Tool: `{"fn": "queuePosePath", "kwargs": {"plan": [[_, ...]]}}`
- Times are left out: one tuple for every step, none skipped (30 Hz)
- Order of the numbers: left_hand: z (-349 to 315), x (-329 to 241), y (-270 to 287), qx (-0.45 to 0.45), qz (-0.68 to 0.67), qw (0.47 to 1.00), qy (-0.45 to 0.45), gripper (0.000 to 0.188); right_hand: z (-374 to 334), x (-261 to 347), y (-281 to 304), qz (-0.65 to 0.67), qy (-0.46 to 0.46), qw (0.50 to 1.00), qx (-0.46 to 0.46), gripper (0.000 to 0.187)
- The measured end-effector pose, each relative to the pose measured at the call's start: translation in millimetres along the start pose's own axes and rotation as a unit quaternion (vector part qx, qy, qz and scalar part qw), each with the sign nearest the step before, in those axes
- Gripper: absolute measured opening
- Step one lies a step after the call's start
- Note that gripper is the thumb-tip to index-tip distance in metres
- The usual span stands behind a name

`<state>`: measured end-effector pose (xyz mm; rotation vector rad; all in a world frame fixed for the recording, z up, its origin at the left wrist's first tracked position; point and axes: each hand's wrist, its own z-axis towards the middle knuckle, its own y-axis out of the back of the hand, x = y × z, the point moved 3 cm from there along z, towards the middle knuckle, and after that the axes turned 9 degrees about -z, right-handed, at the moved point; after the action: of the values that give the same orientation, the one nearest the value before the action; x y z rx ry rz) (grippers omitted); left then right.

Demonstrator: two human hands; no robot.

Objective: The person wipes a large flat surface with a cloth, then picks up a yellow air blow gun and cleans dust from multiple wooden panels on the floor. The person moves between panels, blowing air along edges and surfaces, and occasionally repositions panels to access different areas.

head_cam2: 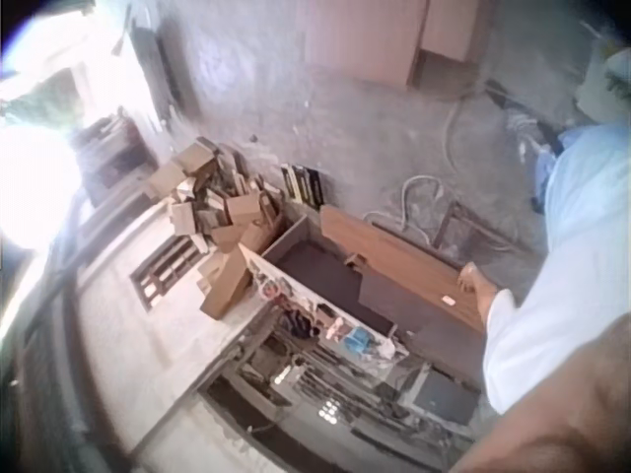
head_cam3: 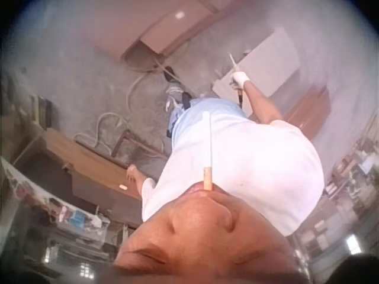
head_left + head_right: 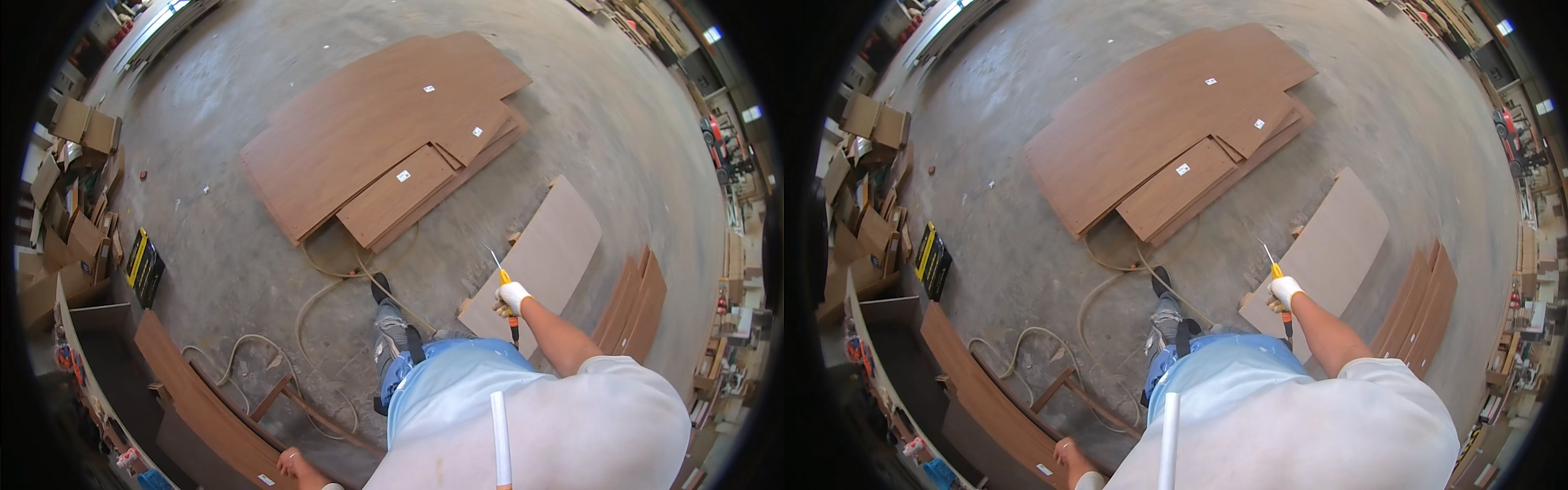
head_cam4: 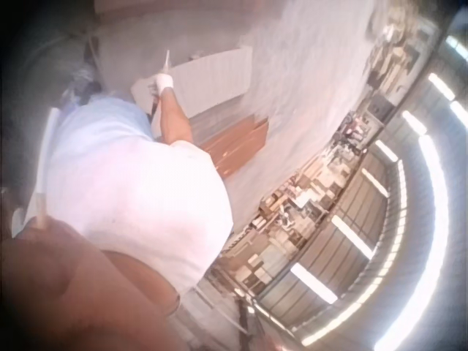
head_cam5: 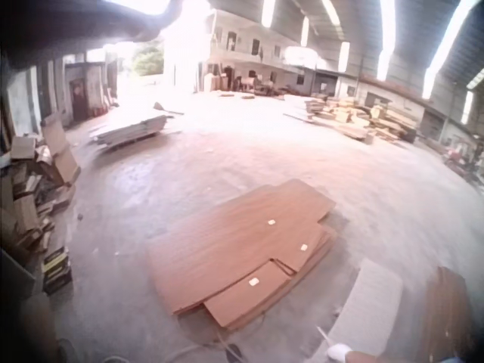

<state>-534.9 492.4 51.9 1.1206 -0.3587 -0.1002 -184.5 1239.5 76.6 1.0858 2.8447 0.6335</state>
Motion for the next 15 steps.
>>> {"fn": "queuePosePath", "kwargs": {"plan": [[-22, -6, -11, 0.117, 0.020, 0.971, -0.208, 0.038, -1, 26, -4, -0.012, 0.008, 1.000, 0.005, 0.018], [-58, -22, -25, 0.217, 0.038, 0.920, -0.323, 0.037, 0, 51, -8, -0.020, 0.013, 1.000, 0.002, 0.017], [-96, -32, -36, 0.333, 0.031, 0.838, -0.430, 0.037, 6, 75, -17, -0.031, 0.016, 0.999, 0.001, 0.016], [-134, -42, -44, 0.443, 0.006, 0.744, -0.501, 0.037, 10, 96, -23, -0.041, 0.019, 0.999, 0.000, 0.015], [-181, -53, -52, 0.456, 0.024, 0.702, -0.546, 0.040, 14, 116, -29, -0.012, 0.029, 0.999, 0.015, 0.012], [-237, -61, -28, 0.527, -0.096, 0.705, -0.465, 0.044, 14, 126, -29, 0.024, 0.036, 0.999, 0.021, 0.010], [-284, -81, -16, 0.543, -0.087, 0.653, -0.521, 0.046, 14, 133, -29, 0.060, 0.040, 0.997, 0.030, 0.009], [-325, -103, -4, 0.516, -0.045, 0.579, -0.629, 0.045, 16, 134, -28, 0.066, 0.042, 0.996, 0.035, 0.012], [-360, -123, 8, 0.545, -0.114, 0.566, -0.608, 0.044, 11, 132, -28, 0.017, 0.039, 0.999, 0.007, 0.012], [-395, -149, 57, 0.586, -0.119, 0.533, -0.599, 0.046, 0, 132, -29, -0.032, 0.035, 0.999, -0.021, 0.013], [-415, -167, 46, 0.587, -0.191, 0.522, -0.588, 0.048, -10, 136, -33, -0.091, 0.036, 0.994, -0.038, 0.014], [-440, -187, 50, 0.626, -0.202, 0.506, -0.557, 0.043, 3, 122, -33, -0.108, 0.014, 0.993, -0.036, 0.021], [-460, -204, 61, 0.660, -0.217, 0.499, -0.517, 0.040, 7, 117, -37, -0.175, 0.024, 0.984, -0.034, 0.022], [-478, -220, 72, 0.691, -0.231, 0.492, -0.475, 0.037, 7, 115, -39, -0.240, 0.034, 0.970, -0.029, 0.024], [-491, -236, 72, 0.700, -0.220, 0.497, -0.462, 0.036, 11, 111, -46, -0.303, 0.044, 0.952, -0.023, 0.026]]}}
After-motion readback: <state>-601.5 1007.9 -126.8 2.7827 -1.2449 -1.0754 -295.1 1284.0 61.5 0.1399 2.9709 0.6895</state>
